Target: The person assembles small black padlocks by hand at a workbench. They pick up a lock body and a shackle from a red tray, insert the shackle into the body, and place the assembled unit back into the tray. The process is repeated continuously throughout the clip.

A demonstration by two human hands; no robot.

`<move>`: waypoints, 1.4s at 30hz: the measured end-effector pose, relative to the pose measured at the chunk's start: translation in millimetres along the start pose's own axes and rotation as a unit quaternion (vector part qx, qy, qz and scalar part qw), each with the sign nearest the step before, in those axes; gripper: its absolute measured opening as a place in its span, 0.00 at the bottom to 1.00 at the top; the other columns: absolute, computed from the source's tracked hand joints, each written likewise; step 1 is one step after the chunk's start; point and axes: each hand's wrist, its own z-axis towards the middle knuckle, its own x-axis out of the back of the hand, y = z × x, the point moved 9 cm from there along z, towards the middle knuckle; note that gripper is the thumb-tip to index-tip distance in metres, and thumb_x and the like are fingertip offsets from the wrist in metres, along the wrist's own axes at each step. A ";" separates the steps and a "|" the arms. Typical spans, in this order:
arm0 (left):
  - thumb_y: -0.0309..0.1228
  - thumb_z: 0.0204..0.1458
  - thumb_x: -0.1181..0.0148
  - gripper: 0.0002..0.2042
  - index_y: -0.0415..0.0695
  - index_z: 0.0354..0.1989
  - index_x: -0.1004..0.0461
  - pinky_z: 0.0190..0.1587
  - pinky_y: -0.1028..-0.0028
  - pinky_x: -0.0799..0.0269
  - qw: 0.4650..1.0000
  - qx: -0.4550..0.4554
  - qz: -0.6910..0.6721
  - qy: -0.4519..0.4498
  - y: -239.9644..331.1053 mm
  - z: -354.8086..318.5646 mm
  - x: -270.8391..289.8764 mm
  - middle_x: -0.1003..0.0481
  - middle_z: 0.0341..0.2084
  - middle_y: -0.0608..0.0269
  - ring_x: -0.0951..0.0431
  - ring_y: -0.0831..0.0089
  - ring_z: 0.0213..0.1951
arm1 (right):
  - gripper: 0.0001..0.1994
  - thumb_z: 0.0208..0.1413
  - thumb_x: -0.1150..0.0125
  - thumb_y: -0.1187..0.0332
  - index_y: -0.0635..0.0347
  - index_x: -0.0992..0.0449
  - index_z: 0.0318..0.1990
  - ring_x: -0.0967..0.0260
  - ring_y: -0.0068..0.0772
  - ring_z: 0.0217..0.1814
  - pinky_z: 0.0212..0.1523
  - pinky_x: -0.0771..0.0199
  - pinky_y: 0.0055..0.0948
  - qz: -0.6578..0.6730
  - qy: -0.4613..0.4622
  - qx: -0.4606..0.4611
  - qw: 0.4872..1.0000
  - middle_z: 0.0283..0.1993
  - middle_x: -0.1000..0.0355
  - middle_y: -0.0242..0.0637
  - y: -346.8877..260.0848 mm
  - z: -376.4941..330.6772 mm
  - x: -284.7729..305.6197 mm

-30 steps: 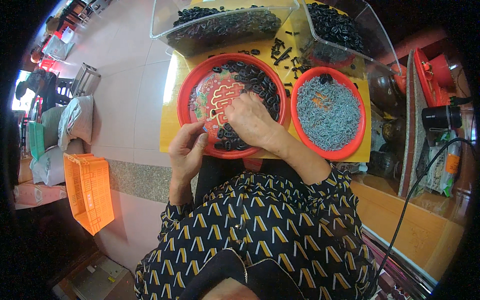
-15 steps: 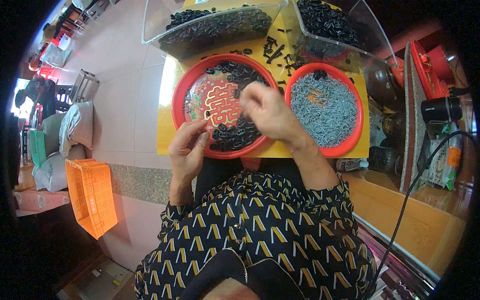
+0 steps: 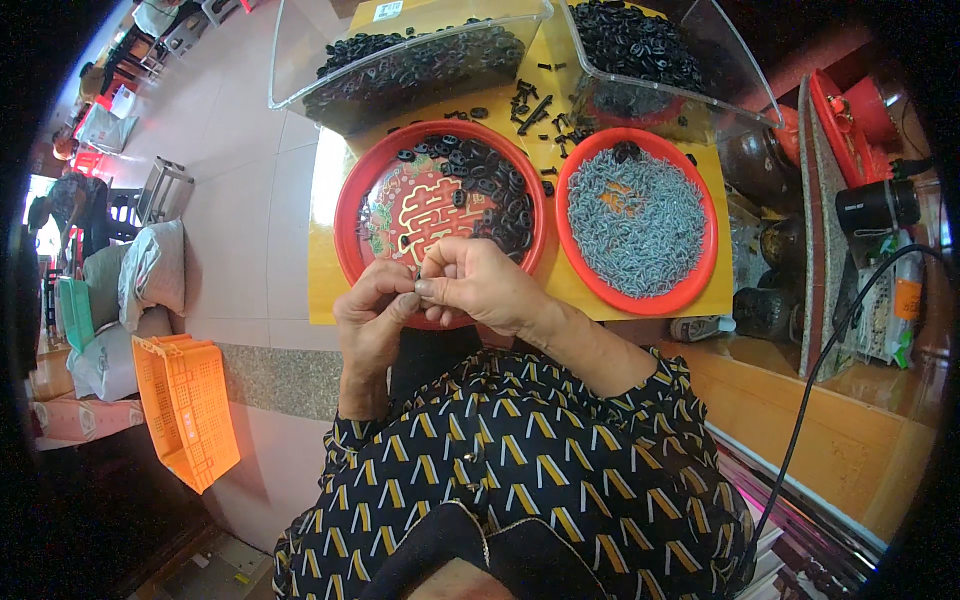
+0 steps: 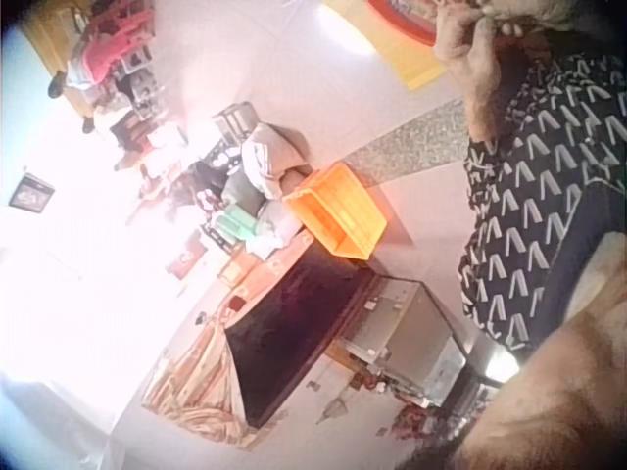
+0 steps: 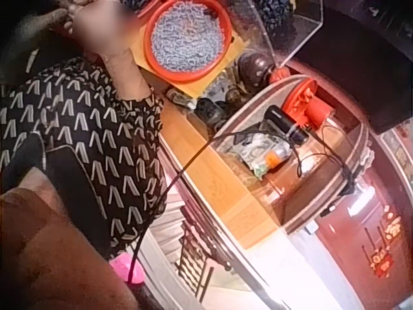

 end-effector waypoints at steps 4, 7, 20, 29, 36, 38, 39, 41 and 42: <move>0.18 0.43 0.45 0.02 0.35 0.24 0.32 0.31 0.81 0.39 0.999 0.017 0.022 0.030 -8.4 -4.4 10.4 0.34 0.23 0.64 0.35 0.77 0.28 | 0.04 0.46 0.47 0.73 0.62 0.31 0.24 0.32 0.32 0.26 0.28 0.32 0.28 -0.397 0.105 0.208 0.888 0.23 0.32 0.37 -64.6 5.6 19.2; 0.19 0.44 0.46 0.02 0.35 0.24 0.33 0.31 0.81 0.40 0.997 0.014 0.019 0.069 -13.9 -6.3 18.4 0.35 0.23 0.64 0.36 0.78 0.28 | 0.03 0.40 0.48 0.75 0.61 0.29 0.25 0.35 0.42 0.33 0.37 0.35 0.34 -0.666 0.130 0.274 0.681 0.27 0.32 0.40 -85.6 7.1 28.7; 0.18 0.45 0.47 0.02 0.35 0.25 0.33 0.30 0.82 0.40 0.996 0.011 0.015 0.087 -11.8 -8.2 22.1 0.35 0.24 0.64 0.36 0.79 0.28 | 0.09 0.37 0.49 0.78 0.61 0.29 0.30 0.39 0.38 0.38 0.40 0.37 0.32 -0.781 0.015 0.186 0.596 0.31 0.34 0.37 -49.3 25.3 13.2; 0.18 0.44 0.47 0.02 0.35 0.25 0.33 0.30 0.82 0.40 0.996 0.010 0.012 0.083 -15.0 -7.8 20.1 0.35 0.24 0.64 0.36 0.79 0.27 | 0.04 0.40 0.51 0.74 0.61 0.32 0.27 0.40 0.38 0.37 0.35 0.39 0.34 -0.805 0.034 0.207 0.556 0.29 0.37 0.38 -44.1 28.8 13.7; 0.18 0.44 0.47 0.02 0.35 0.25 0.33 0.30 0.82 0.40 0.996 -0.011 0.040 0.081 -11.9 -6.8 19.0 0.35 0.23 0.64 0.36 0.79 0.27 | 0.04 0.40 0.52 0.74 0.60 0.33 0.27 0.40 0.37 0.37 0.34 0.41 0.34 -0.794 0.063 0.230 0.559 0.30 0.38 0.38 -53.4 22.4 11.9; 0.18 0.44 0.47 0.02 0.35 0.25 0.33 0.30 0.82 0.40 0.995 -0.012 0.050 0.082 -8.7 -6.2 18.6 0.35 0.23 0.64 0.36 0.79 0.28 | 0.04 0.40 0.52 0.74 0.61 0.33 0.27 0.40 0.38 0.37 0.34 0.41 0.34 -0.795 0.062 0.227 0.559 0.30 0.38 0.38 -53.1 22.8 12.4; 0.18 0.44 0.47 0.02 0.35 0.25 0.33 0.30 0.82 0.40 0.995 -0.013 0.054 0.082 -7.1 -6.1 18.4 0.35 0.24 0.64 0.36 0.79 0.28 | 0.04 0.40 0.52 0.75 0.61 0.33 0.27 0.40 0.38 0.37 0.34 0.41 0.34 -0.797 0.059 0.224 0.558 0.29 0.38 0.39 -50.4 24.5 13.3; 0.18 0.44 0.46 0.02 0.35 0.25 0.33 0.30 0.82 0.40 0.995 -0.004 0.043 0.086 -7.9 -6.4 17.7 0.35 0.23 0.64 0.36 0.79 0.28 | 0.04 0.40 0.52 0.75 0.62 0.33 0.27 0.40 0.39 0.36 0.34 0.41 0.34 -0.804 0.053 0.213 0.552 0.29 0.38 0.39 -46.2 27.0 15.4; 0.18 0.44 0.46 0.02 0.35 0.25 0.33 0.31 0.81 0.39 0.995 0.001 0.038 0.089 -8.1 -6.7 18.1 0.35 0.23 0.64 0.36 0.79 0.28 | 0.04 0.39 0.52 0.75 0.62 0.33 0.27 0.40 0.39 0.36 0.34 0.41 0.34 -0.809 0.049 0.206 0.548 0.29 0.38 0.40 -44.3 28.5 16.2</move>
